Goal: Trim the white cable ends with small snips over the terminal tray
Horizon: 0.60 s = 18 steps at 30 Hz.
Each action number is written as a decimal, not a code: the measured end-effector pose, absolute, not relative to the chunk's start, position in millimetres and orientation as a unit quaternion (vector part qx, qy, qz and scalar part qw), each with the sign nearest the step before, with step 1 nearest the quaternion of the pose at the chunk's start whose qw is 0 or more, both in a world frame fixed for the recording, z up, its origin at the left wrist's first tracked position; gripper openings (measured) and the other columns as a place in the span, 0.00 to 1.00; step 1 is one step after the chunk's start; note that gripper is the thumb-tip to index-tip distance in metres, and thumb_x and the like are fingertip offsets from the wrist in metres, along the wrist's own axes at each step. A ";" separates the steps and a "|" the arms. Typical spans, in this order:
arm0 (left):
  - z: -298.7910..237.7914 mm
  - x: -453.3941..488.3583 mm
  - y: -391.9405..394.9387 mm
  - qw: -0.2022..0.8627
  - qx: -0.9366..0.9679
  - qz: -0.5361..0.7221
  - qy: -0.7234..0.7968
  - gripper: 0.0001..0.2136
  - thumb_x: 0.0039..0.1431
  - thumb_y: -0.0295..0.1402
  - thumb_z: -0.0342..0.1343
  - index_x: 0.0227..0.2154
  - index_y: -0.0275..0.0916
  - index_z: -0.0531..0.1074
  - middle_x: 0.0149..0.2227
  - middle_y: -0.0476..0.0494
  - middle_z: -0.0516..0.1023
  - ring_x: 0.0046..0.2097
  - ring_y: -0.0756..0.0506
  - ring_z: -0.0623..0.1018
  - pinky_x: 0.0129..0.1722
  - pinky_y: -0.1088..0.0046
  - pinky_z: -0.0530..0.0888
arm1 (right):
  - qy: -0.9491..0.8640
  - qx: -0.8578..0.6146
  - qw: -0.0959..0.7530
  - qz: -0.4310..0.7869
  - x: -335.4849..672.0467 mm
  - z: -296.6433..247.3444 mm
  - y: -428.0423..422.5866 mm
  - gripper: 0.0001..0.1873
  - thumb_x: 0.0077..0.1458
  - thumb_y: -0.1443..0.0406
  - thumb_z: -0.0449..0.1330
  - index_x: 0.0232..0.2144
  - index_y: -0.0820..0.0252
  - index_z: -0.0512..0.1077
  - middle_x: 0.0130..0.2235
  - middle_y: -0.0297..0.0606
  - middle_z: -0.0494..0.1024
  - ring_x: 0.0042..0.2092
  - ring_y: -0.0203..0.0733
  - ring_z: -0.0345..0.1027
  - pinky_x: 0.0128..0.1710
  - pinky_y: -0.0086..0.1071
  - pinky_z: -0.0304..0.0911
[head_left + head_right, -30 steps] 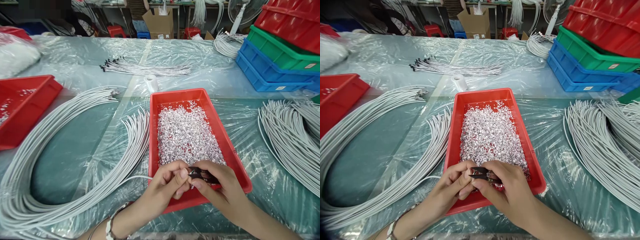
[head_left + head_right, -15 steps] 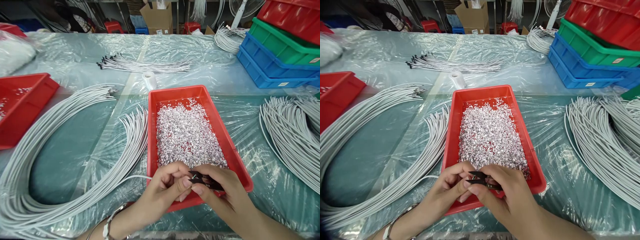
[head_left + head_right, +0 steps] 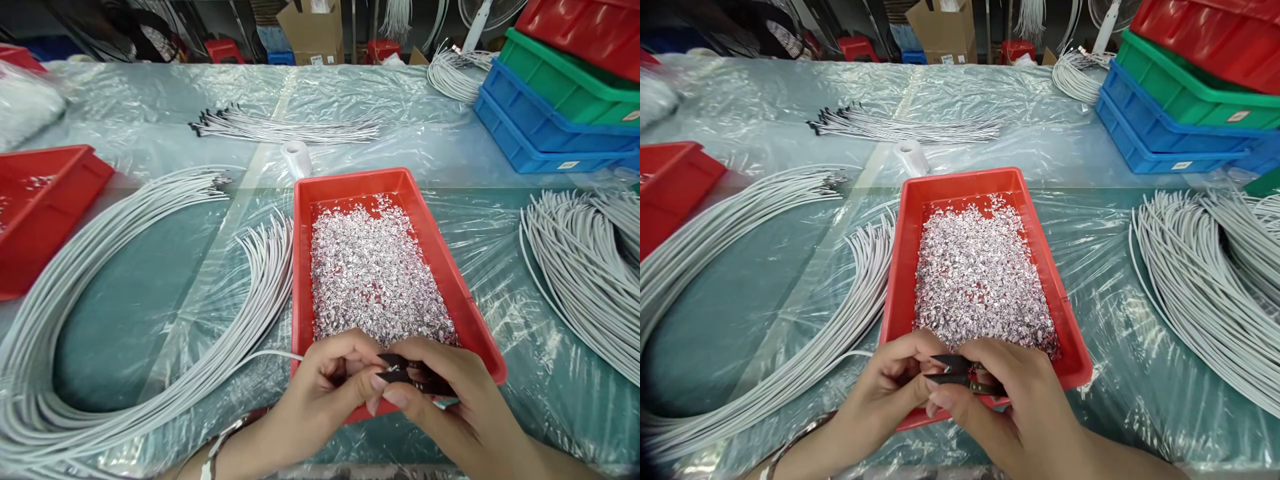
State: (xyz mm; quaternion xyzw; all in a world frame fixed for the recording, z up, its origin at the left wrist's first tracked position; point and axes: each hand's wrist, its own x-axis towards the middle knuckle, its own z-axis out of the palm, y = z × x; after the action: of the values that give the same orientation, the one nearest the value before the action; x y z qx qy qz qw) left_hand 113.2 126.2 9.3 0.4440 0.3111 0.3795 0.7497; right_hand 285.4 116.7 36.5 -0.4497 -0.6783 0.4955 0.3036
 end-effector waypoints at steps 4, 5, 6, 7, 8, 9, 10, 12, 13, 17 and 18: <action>11.6 112.6 126.1 0.752 0.444 0.379 0.305 0.07 0.60 0.35 0.54 0.30 0.38 0.70 0.21 0.53 0.68 0.24 0.55 0.66 0.25 0.83 0.63 | -0.678 -0.453 0.303 0.493 285.4 35.3 117.8 0.06 0.58 0.61 0.56 0.33 0.57 0.68 0.25 0.29 0.70 0.25 0.32 0.60 0.25 0.26 0.56; 12.5 112.2 126.1 0.752 0.447 0.376 0.306 0.08 0.61 0.36 0.53 0.30 0.38 0.70 0.21 0.53 0.68 0.24 0.55 0.65 0.25 0.83 0.63 | -0.679 -0.451 0.302 0.494 285.7 34.9 117.7 0.06 0.58 0.61 0.56 0.33 0.57 0.68 0.25 0.29 0.70 0.25 0.32 0.61 0.25 0.26 0.56; 13.3 111.8 126.3 0.752 0.450 0.373 0.306 0.08 0.61 0.36 0.53 0.30 0.37 0.70 0.21 0.53 0.68 0.24 0.55 0.65 0.25 0.83 0.63 | -0.681 -0.450 0.299 0.494 286.2 34.6 117.5 0.07 0.58 0.61 0.56 0.32 0.57 0.68 0.25 0.30 0.70 0.25 0.32 0.61 0.25 0.26 0.57; 14.1 111.4 126.4 0.752 0.452 0.369 0.305 0.09 0.61 0.36 0.52 0.30 0.37 0.70 0.21 0.53 0.67 0.24 0.55 0.65 0.24 0.83 0.62 | -0.681 -0.450 0.298 0.495 286.7 34.5 117.1 0.07 0.58 0.61 0.55 0.32 0.58 0.69 0.25 0.30 0.70 0.26 0.33 0.62 0.26 0.26 0.57; 14.5 111.1 126.6 0.753 0.453 0.367 0.305 0.09 0.61 0.36 0.52 0.30 0.37 0.70 0.21 0.53 0.67 0.23 0.55 0.64 0.24 0.82 0.61 | -0.681 -0.450 0.297 0.496 287.2 34.4 116.7 0.07 0.58 0.60 0.55 0.32 0.58 0.69 0.25 0.30 0.70 0.26 0.33 0.62 0.26 0.26 0.57; 14.7 110.9 126.7 0.754 0.454 0.365 0.303 0.09 0.62 0.36 0.52 0.30 0.37 0.70 0.21 0.53 0.66 0.23 0.55 0.63 0.23 0.82 0.61 | -0.680 -0.450 0.298 0.496 287.6 34.5 116.3 0.08 0.58 0.60 0.55 0.32 0.58 0.69 0.25 0.30 0.69 0.26 0.33 0.62 0.26 0.26 0.57; 14.6 110.8 126.9 0.756 0.454 0.363 0.300 0.09 0.62 0.36 0.51 0.31 0.37 0.70 0.21 0.53 0.66 0.23 0.55 0.63 0.23 0.82 0.60 | -0.679 -0.451 0.299 0.496 287.8 34.6 116.0 0.08 0.58 0.60 0.55 0.32 0.58 0.69 0.25 0.30 0.69 0.26 0.33 0.62 0.26 0.26 0.58; 13.8 110.8 126.9 0.762 0.451 0.357 0.297 0.09 0.63 0.36 0.50 0.31 0.37 0.70 0.21 0.53 0.65 0.22 0.55 0.61 0.22 0.82 0.58 | -0.678 -0.455 0.298 0.494 287.8 34.7 116.0 0.09 0.59 0.59 0.55 0.32 0.58 0.69 0.24 0.30 0.69 0.25 0.33 0.62 0.26 0.27 0.58; 13.3 110.9 126.9 0.765 0.448 0.354 0.297 0.09 0.63 0.36 0.50 0.31 0.37 0.70 0.20 0.54 0.64 0.22 0.55 0.60 0.21 0.81 0.58 | -0.680 -0.456 0.297 0.491 287.7 34.7 116.2 0.10 0.59 0.59 0.55 0.32 0.59 0.69 0.24 0.31 0.69 0.25 0.34 0.62 0.26 0.27 0.58; 12.6 110.7 126.2 0.775 0.440 0.344 0.296 0.10 0.63 0.38 0.49 0.31 0.38 0.68 0.20 0.55 0.60 0.22 0.55 0.58 0.20 0.80 0.56 | -0.690 -0.466 0.293 0.470 287.7 34.4 116.9 0.10 0.58 0.58 0.54 0.32 0.59 0.69 0.24 0.31 0.69 0.25 0.34 0.61 0.25 0.27 0.59; 12.8 110.6 126.2 0.774 0.443 0.342 0.295 0.10 0.63 0.38 0.49 0.30 0.38 0.68 0.19 0.55 0.59 0.22 0.55 0.57 0.20 0.80 0.56 | -0.692 -0.470 0.290 0.466 288.0 34.6 116.6 0.10 0.58 0.58 0.55 0.32 0.58 0.69 0.24 0.31 0.69 0.25 0.34 0.61 0.25 0.27 0.58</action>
State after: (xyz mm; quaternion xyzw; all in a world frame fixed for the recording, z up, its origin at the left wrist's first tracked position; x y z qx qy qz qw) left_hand 110.6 126.2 12.8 0.4426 0.2954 0.3423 0.7744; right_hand 288.0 116.6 34.6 -0.4695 -0.6917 0.4656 0.2904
